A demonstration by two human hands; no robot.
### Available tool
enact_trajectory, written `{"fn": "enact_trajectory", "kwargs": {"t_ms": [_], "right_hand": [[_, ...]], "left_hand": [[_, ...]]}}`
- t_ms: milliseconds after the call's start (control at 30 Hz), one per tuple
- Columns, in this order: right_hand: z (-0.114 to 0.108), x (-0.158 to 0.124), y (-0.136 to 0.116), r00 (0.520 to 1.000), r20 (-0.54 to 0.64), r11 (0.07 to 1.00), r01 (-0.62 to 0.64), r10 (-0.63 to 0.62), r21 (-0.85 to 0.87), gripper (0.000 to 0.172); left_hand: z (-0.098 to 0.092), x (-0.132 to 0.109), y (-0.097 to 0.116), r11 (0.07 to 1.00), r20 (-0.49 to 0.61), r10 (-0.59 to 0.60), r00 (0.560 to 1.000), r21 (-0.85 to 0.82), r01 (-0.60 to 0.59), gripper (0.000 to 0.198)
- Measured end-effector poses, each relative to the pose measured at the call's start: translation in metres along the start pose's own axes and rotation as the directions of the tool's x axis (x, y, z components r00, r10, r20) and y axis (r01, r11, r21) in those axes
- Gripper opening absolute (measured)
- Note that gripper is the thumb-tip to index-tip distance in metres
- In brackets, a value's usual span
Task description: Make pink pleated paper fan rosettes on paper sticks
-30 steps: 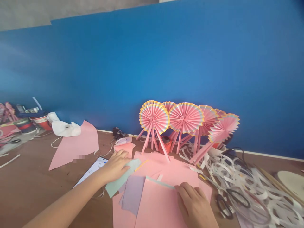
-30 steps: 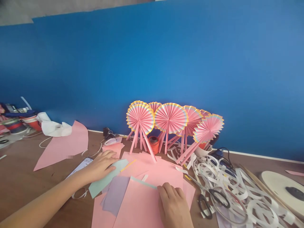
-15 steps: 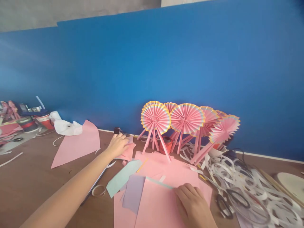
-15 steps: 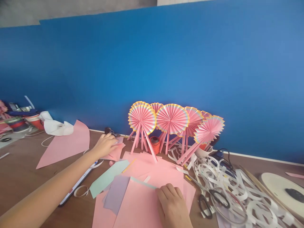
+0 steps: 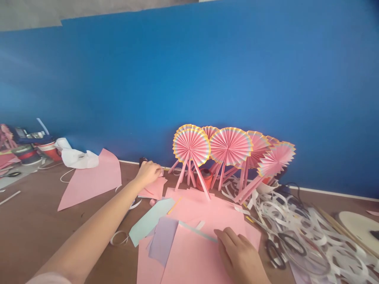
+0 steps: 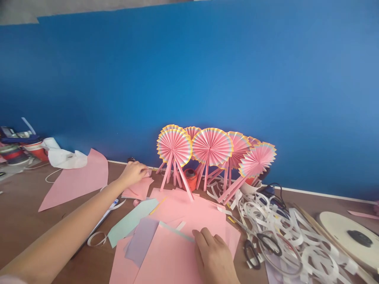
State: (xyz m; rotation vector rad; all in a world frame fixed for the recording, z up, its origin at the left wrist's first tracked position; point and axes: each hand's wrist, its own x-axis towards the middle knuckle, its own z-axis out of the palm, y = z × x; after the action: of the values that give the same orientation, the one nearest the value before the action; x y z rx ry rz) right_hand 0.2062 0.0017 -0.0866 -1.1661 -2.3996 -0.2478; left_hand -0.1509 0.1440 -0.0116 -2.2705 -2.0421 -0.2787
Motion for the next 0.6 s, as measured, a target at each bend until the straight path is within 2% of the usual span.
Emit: {"fn": "enact_trajectory", "kwargs": {"t_ms": [167, 400, 500, 600], "right_hand": [[0.003, -0.001, 0.001, 1.0, 0.0, 1.0, -0.008, 0.008, 0.018, 0.029], [0.011, 0.002, 0.0, 0.999, -0.031, 0.981, -0.006, 0.013, 0.194, 0.022], [0.015, 0.002, -0.001, 0.992, -0.127, 0.983, 0.015, 0.008, 0.181, 0.02], [0.011, 0.003, -0.004, 0.995, -0.104, 0.994, 0.02, -0.008, 0.109, 0.017]], "left_hand": [[0.0, 0.014, -0.002, 0.998, 0.089, -0.046, 0.995, 0.05, 0.042, 0.031], [0.009, 0.012, 0.01, 0.981, 0.17, 0.055, 0.984, 0.173, -0.084, 0.032], [0.015, 0.014, 0.016, 0.976, 0.177, 0.069, 0.982, 0.194, -0.103, 0.033], [0.017, 0.015, 0.022, 0.972, 0.173, 0.067, 0.983, 0.211, -0.104, 0.033]]}}
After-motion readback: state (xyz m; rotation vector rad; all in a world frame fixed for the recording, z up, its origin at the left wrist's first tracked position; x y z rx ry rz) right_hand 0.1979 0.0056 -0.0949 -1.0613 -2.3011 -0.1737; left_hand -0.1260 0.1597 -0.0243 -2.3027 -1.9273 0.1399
